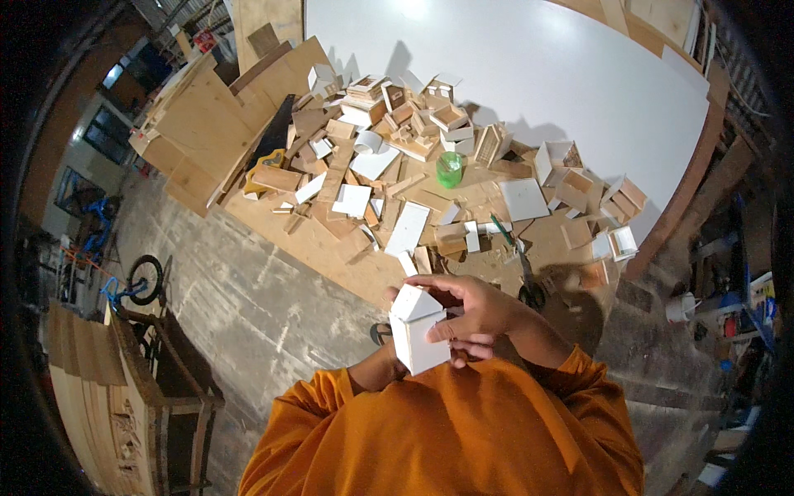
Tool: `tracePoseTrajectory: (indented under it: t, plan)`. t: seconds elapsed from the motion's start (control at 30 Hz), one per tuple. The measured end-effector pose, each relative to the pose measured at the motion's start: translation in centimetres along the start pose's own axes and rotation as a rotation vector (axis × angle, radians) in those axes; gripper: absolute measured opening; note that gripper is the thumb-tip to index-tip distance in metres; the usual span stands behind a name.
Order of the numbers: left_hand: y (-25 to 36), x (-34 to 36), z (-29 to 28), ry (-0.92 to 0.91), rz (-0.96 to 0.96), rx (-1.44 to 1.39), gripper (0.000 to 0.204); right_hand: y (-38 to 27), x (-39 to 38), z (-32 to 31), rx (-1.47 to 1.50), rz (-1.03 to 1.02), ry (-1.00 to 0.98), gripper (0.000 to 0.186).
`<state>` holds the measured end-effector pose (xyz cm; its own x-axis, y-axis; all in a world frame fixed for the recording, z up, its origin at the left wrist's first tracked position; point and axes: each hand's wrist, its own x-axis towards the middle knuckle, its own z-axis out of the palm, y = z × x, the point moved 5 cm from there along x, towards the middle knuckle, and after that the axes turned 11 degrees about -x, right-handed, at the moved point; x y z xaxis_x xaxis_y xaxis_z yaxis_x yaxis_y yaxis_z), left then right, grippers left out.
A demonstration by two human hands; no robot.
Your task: The person applies a green paste from a container onto small wooden pieces and assembles them to form a small model house.
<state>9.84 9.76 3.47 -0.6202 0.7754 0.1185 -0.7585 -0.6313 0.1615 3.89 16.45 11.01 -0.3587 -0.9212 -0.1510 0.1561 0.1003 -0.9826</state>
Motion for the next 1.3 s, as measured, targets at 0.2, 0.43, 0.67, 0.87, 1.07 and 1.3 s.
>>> tracePoseTrajectory:
  t: [0.2, 0.43, 0.67, 0.87, 1.07, 1.3]
  plan:
    - [1.6, -1.3, -2.4, 0.619, 0.282, 0.291, 0.089, 1.4, -0.6, -1.3, -0.199, -0.097, 0.21, 0.081]
    - [4.6, -2.9, -4.5, 0.634, 0.56, 0.361, 0.055, 2.9, -2.4, -3.3, -0.601, -0.147, 0.663, 0.09]
    - [5.9, -3.3, -2.3, 0.608, 0.547, 1.313, 0.068, 6.7, -2.4, -4.1, -0.906, -0.242, 0.759, 0.092]
    - [5.1, -3.2, -3.4, 0.573, 0.558, 1.465, 0.075, 8.0, -2.7, -4.1, -0.976, -0.231, 0.727, 0.09]
    - [4.8, -2.9, -4.7, 0.526, 0.546, 1.384, 0.074, 8.0, -3.2, -4.1, -0.986, -0.223, 0.707, 0.086]
    - [6.2, -1.8, -3.9, 0.551, 0.47, 1.199, 0.063, 8.7, -2.9, -5.8, -0.533, -0.034, 0.691, 0.082]
